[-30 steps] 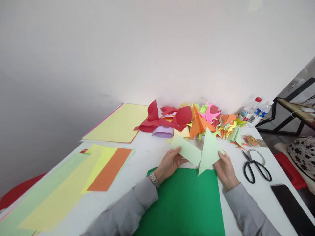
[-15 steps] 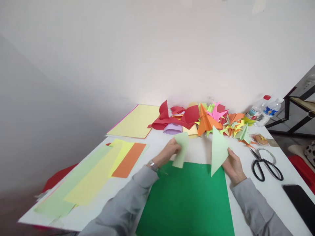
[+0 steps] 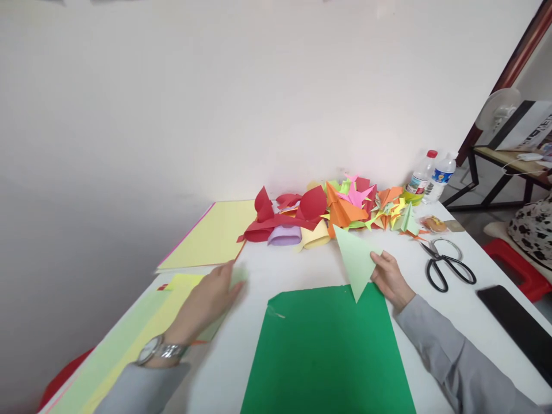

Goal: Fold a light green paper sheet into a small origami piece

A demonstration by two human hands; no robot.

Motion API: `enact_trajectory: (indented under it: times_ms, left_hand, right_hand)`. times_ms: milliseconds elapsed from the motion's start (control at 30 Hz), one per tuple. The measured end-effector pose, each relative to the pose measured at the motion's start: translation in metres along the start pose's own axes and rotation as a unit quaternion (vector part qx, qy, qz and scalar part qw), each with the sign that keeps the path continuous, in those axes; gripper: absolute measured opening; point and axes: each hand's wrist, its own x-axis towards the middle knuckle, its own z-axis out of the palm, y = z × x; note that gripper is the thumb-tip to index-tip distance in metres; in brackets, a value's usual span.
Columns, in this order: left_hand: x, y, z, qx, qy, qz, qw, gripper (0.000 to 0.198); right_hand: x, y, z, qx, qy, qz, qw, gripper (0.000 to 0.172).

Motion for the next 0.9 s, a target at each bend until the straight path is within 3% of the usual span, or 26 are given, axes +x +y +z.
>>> enact_trajectory:
  times_ms: [67,100,167,267,300,367,467,667,800,900]
  left_hand:
    - [-0.004,0.042,0.0,-0.159,-0.017,0.016,0.987,0.061]
    - [-0.006,0.065,0.002,-0.263,-0.051,0.028,0.963,0.064]
    - [-0.008,0.111,0.007,-0.453,-0.139,0.052,0.879,0.07]
    - [-0.004,0.163,0.018,-0.619,-0.21,0.066,0.754,0.051]
    - [-0.001,0.174,0.022,-0.653,-0.215,0.065,0.724,0.043]
    - [0.006,0.188,0.028,-0.692,-0.183,0.028,0.698,0.033]
    - [0.012,0.191,0.031,-0.718,-0.184,0.013,0.671,0.029]
    - [0.01,0.175,0.033,-0.742,-0.235,-0.032,0.627,0.049]
    - [0.009,0.164,0.042,-0.741,-0.256,-0.084,0.615,0.034]
    - [0.01,0.157,0.05,-0.74,-0.26,-0.078,0.616,0.033]
  right_hand:
    - [-0.007,0.001,0.006,-0.09,0.018,-0.048,0.995,0.022]
    - [-0.011,0.001,0.009,-0.147,0.016,-0.079,0.986,0.024]
    - [-0.021,-0.001,0.015,-0.28,-0.046,-0.158,0.946,0.027]
    - [-0.034,-0.007,0.02,-0.423,-0.172,-0.269,0.848,0.036]
    - [-0.037,-0.009,0.02,-0.442,-0.198,-0.291,0.825,0.039]
    - [-0.039,-0.01,0.018,-0.453,-0.22,-0.318,0.803,0.044]
    - [-0.034,-0.009,0.014,-0.446,-0.18,-0.317,0.817,0.041]
    - [-0.018,-0.004,0.008,-0.391,0.028,-0.225,0.892,0.032]
    - [-0.011,-0.001,0.004,-0.331,0.055,-0.15,0.93,0.038]
    - [-0.009,0.0,0.001,-0.291,0.062,-0.111,0.948,0.04]
